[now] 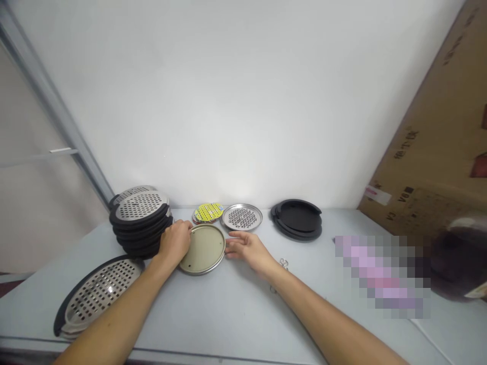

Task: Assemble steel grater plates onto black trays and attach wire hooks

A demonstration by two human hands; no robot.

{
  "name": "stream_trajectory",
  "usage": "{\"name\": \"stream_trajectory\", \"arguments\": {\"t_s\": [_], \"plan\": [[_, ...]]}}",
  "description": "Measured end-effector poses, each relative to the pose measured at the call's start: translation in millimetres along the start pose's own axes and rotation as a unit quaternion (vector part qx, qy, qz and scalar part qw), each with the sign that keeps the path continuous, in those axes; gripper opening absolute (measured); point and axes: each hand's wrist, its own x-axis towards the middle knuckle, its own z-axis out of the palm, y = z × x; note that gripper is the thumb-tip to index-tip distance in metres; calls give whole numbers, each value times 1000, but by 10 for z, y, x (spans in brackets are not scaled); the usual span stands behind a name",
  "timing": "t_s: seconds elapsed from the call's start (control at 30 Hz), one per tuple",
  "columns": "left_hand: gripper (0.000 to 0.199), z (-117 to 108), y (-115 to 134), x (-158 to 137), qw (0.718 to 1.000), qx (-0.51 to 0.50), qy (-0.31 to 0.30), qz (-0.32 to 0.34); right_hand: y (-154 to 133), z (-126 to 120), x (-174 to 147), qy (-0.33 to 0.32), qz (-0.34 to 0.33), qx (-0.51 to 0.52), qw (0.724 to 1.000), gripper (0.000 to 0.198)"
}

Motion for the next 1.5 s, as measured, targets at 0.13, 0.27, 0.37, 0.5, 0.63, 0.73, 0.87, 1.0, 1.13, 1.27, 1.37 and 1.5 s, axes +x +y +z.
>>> {"name": "stream_trajectory", "arguments": {"t_s": [0.13, 0.27, 0.37, 0.5, 0.63, 0.73, 0.87, 1.0, 1.13, 1.27, 1.37, 1.5], "plan": [[30, -13, 4, 11, 1000, -3, 12, -15, -4, -13, -22, -40, 18, 55, 998, 40], [28, -66, 43, -4, 999, -28, 42, -6, -43, -20, -24, -25, -2, 33, 999, 41], [23, -106, 111, -45, 991, -119, 60, 25, -92, -46, -14, 29, -46, -81, 995, 39], [20, -97, 254, -172, 968, -241, 12, 75, -201, -143, -83, 81, -119, -292, 946, 30], [15, -64, 355, -336, 956, -265, -43, 118, -359, -317, -263, 13, -61, -406, 912, 29], [11, -63, 381, -425, 946, -260, -96, 169, -440, -447, -366, -77, 24, -383, 920, 23], [11, -87, 402, -470, 938, -244, -111, 217, -439, -541, -391, -116, 59, -375, 918, 18], [10, -84, 421, -463, 937, -231, -114, 237, -387, -568, -362, -123, 85, -400, 904, 12], [15, -38, 401, -429, 931, -240, -114, 252, -346, -559, -339, -93, 77, -423, 898, 13], [17, 2, 356, -385, 927, -254, -101, 255, -296, -529, -319, -71, 56, -446, 890, 12], [17, 13, 337, -372, 927, -260, -99, 253, -266, -515, -315, -74, 35, -464, 882, 9], [14, -1, 337, -390, 926, -262, -101, 253, -275, -517, -343, -71, 62, -462, 882, 10]]}}
